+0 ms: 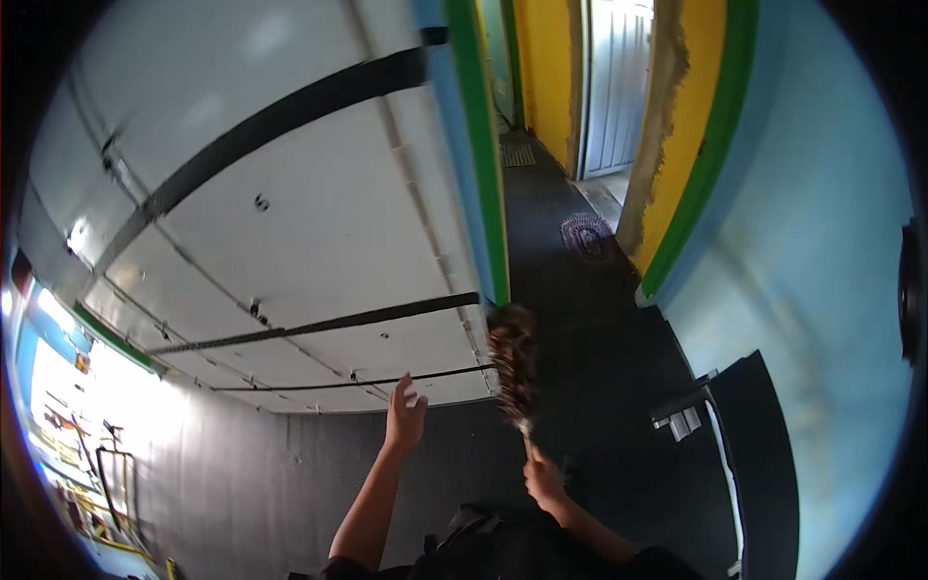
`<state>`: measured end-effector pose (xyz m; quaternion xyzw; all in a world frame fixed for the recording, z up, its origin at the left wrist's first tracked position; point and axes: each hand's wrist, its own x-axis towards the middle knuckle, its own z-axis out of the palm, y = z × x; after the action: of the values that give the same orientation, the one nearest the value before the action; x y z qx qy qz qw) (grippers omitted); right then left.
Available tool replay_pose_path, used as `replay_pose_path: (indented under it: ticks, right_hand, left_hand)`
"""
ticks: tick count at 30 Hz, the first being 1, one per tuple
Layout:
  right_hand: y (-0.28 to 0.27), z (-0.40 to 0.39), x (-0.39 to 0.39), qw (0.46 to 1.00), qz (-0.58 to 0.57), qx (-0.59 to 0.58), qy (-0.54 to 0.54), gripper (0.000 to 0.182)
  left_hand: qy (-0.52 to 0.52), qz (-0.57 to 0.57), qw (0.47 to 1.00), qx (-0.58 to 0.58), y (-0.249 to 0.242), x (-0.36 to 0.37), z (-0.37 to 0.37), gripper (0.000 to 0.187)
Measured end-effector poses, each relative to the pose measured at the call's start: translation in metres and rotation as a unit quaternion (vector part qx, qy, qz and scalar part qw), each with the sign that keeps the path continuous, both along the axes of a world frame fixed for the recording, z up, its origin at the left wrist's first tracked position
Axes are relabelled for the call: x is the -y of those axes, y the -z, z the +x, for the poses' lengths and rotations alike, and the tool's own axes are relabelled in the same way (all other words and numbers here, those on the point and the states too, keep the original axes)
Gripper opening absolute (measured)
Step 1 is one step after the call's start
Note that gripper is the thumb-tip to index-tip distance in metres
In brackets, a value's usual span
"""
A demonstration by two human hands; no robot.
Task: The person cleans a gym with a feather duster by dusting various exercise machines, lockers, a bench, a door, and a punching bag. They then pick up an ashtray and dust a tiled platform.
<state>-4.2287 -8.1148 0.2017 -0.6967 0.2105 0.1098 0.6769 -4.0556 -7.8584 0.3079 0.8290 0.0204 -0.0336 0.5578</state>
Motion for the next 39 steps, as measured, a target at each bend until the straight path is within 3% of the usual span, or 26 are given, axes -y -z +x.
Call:
replay_pose_path:
  ticks: [1,4,5,7,11,13,15,18,19,20,22,23,25,28,29,30,32,34,36,37,39]
  right_hand:
    - [-0.02,0.015,-0.004,0.998,-0.027,-0.01,-0.06,0.044]
    - [-0.113,0.07,-0.019,0.97,0.0,0.241,-0.008,0.042]
    - [-0.153,0.086,-0.017,0.939,-0.024,0.343,0.025,0.039]
    - [-0.19,0.123,-0.013,0.876,-0.02,0.48,0.044,0.051]
    - [-0.185,0.166,-0.002,0.883,-0.002,0.465,0.056,0.048]
    - [-0.141,0.183,0.002,0.957,-0.027,0.286,-0.032,0.048]
    - [-0.078,0.198,-0.007,0.99,-0.025,0.131,-0.048,0.048]
    - [-0.018,0.218,-0.023,0.996,-0.07,0.06,0.008,0.048]
    - [-0.039,0.219,-0.016,0.986,-0.08,0.141,0.032,0.048]
    - [-0.063,0.22,-0.009,0.987,-0.077,0.135,0.03,0.048]
    - [-0.106,0.22,0.0,0.979,0.068,0.167,-0.091,0.053]
    - [-0.116,0.218,-0.001,0.982,0.072,0.153,-0.087,0.053]
    - [-0.116,0.219,-0.001,0.958,0.138,0.247,-0.051,0.053]
    - [-0.041,0.229,-0.005,0.972,0.085,0.215,-0.042,0.052]
    - [0.002,0.231,-0.014,0.973,-0.01,0.232,-0.019,0.052]
    - [0.02,0.239,-0.003,0.975,-0.006,0.221,-0.015,0.052]
    - [0.059,0.246,0.019,0.983,-0.038,-0.033,-0.177,0.052]
    - [0.135,0.239,0.019,0.991,-0.059,-0.01,-0.121,0.051]
    - [0.2,0.23,0.013,0.989,-0.083,-0.051,-0.113,0.05]
    - [0.233,0.227,0.012,0.99,-0.072,-0.07,-0.098,0.049]
    - [0.287,0.239,0.019,0.985,-0.072,-0.129,-0.09,0.047]
  left_hand:
    - [0.037,0.066,0.993,0.092,-0.027,0.022,0.011,0.068]
    - [0.069,0.245,0.904,0.345,-0.093,0.075,0.053,0.083]
    - [0.059,0.256,0.885,0.384,-0.124,0.093,0.063,0.085]
    - [0.042,0.272,0.848,0.453,-0.182,0.123,0.082,0.087]
    - [-0.024,0.322,0.813,0.485,-0.246,0.157,0.108,0.082]
    - [-0.04,0.385,0.785,0.483,-0.249,0.161,0.122,0.081]
    - [-0.061,0.455,0.747,0.481,-0.241,0.163,0.137,0.082]
    - [-0.098,0.519,0.723,0.446,-0.227,0.172,0.147,0.083]
    - [-0.096,0.523,0.722,0.443,-0.221,0.17,0.154,0.083]
    - [-0.093,0.517,0.71,0.469,-0.213,0.166,0.161,0.083]
    - [-0.077,0.514,0.704,0.484,-0.202,0.158,0.172,0.083]
    - [-0.084,0.51,0.676,0.525,-0.199,0.158,0.178,0.084]
    - [-0.102,0.503,0.637,0.574,-0.189,0.157,0.193,0.088]
    - [-0.12,0.493,0.618,0.6,-0.171,0.138,0.212,0.088]
    - [-0.15,0.48,0.61,0.613,-0.167,0.133,0.218,0.095]
    - [-0.18,0.466,0.599,0.625,-0.165,0.134,0.222,0.102]
    - [-0.203,0.457,0.622,0.602,-0.168,0.143,0.217,0.107]
    - [-0.18,0.325,0.694,0.616,-0.169,0.157,0.218,0.099]
    - [-0.267,0.417,0.658,0.567,-0.173,0.142,0.213,0.093]
    - [-0.338,0.418,0.654,0.533,-0.175,0.15,0.212,0.081]
    - [-0.361,0.495,0.586,0.531,-0.182,0.149,0.209,0.049]
